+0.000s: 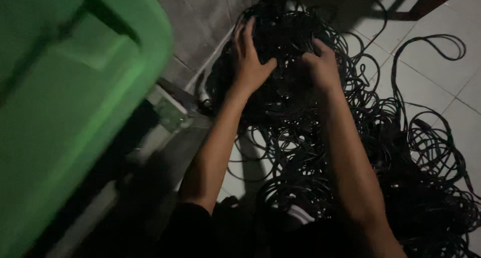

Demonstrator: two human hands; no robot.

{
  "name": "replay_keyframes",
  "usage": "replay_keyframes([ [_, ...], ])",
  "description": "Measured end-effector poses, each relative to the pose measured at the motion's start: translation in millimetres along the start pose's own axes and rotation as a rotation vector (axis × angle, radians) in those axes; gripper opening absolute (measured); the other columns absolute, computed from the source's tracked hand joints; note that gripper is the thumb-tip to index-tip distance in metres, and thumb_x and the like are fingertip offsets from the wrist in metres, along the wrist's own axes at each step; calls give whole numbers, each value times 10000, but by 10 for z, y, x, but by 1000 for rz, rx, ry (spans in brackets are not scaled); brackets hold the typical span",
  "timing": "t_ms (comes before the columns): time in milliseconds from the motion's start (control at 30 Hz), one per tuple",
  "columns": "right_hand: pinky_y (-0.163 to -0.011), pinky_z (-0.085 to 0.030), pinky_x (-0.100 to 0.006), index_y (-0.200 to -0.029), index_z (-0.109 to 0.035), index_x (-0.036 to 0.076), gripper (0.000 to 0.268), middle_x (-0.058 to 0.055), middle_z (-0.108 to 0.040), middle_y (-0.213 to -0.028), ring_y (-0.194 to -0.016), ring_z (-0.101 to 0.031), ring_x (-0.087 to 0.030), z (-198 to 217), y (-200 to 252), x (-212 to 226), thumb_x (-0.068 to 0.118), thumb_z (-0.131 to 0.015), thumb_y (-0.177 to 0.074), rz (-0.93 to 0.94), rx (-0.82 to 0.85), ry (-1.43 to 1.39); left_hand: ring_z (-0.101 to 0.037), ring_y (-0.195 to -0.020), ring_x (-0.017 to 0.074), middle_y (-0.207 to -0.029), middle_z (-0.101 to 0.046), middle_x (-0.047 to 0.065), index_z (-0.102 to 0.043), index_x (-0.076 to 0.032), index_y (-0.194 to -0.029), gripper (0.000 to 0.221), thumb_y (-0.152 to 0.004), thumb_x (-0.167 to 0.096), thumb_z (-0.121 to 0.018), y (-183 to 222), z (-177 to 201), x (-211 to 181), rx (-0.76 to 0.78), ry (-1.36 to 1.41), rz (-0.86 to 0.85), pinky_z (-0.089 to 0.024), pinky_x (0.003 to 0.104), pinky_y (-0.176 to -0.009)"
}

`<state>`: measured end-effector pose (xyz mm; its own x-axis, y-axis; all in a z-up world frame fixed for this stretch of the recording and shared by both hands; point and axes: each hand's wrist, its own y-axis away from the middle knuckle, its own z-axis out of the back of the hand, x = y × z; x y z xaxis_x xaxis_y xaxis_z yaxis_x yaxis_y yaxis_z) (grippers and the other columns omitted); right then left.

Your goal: The person coils a cable by hand from a pile on the floor, wraps it into a loop, and places the coiled cable into a large white plastic bin.

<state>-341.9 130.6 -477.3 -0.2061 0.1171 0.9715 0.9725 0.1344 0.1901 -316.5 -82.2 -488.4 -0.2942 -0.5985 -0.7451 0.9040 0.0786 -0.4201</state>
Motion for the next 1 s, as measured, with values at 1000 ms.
replay_keyframes([
  [1000,-812,-560,-251,-1234,-617,45,451,-34,-652,-1057,-916,-664,-107,-482,1492,6456,0,-613,-785,215,208,108,-437,-1422,299,-1553,-454,138,-425,-44,-1547,529,-1028,-66,-529,-1971,2370,-3924,753,431,-330,-349,418,-1189],
])
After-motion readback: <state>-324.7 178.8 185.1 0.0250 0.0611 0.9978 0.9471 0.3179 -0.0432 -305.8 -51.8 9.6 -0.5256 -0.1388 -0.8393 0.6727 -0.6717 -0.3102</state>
